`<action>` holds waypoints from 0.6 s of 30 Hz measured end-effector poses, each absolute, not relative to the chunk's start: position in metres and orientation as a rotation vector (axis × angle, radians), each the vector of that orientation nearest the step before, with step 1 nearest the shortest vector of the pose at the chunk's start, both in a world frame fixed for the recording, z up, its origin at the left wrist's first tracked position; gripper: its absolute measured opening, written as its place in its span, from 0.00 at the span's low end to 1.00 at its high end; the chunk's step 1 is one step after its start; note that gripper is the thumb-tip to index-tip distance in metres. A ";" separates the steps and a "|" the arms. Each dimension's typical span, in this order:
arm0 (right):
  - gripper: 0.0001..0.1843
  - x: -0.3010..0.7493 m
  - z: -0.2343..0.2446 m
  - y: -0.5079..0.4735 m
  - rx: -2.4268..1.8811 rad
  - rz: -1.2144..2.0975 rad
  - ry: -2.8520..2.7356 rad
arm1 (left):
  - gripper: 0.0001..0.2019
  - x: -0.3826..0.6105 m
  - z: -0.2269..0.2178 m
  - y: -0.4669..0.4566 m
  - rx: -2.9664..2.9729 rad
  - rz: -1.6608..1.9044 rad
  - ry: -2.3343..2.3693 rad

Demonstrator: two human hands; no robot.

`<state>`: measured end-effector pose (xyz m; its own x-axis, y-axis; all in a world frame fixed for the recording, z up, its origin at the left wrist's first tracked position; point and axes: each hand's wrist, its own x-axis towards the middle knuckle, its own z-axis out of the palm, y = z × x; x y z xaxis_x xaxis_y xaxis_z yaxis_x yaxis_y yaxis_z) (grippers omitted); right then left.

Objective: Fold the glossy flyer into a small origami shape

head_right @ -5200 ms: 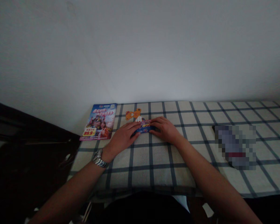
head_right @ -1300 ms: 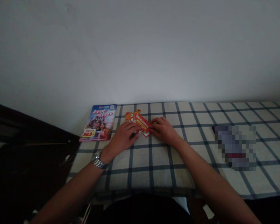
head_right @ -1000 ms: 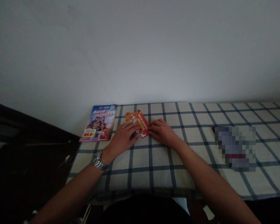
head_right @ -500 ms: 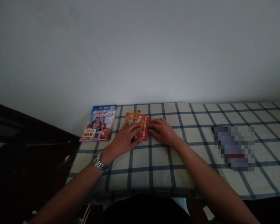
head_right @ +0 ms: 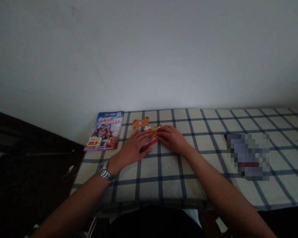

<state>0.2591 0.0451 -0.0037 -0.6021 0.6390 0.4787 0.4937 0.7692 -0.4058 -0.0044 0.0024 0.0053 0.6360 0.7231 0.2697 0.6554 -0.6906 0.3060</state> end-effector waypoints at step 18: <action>0.11 0.257 0.001 0.038 -0.858 0.315 -2.401 | 0.17 -0.007 0.007 0.006 2.663 0.645 1.299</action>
<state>0.2572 0.0383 0.0014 -0.6350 0.6407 0.4316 0.5079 0.7672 -0.3917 -0.0068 0.0058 0.0072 0.5438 0.7734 0.3258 0.7271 -0.6281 0.2772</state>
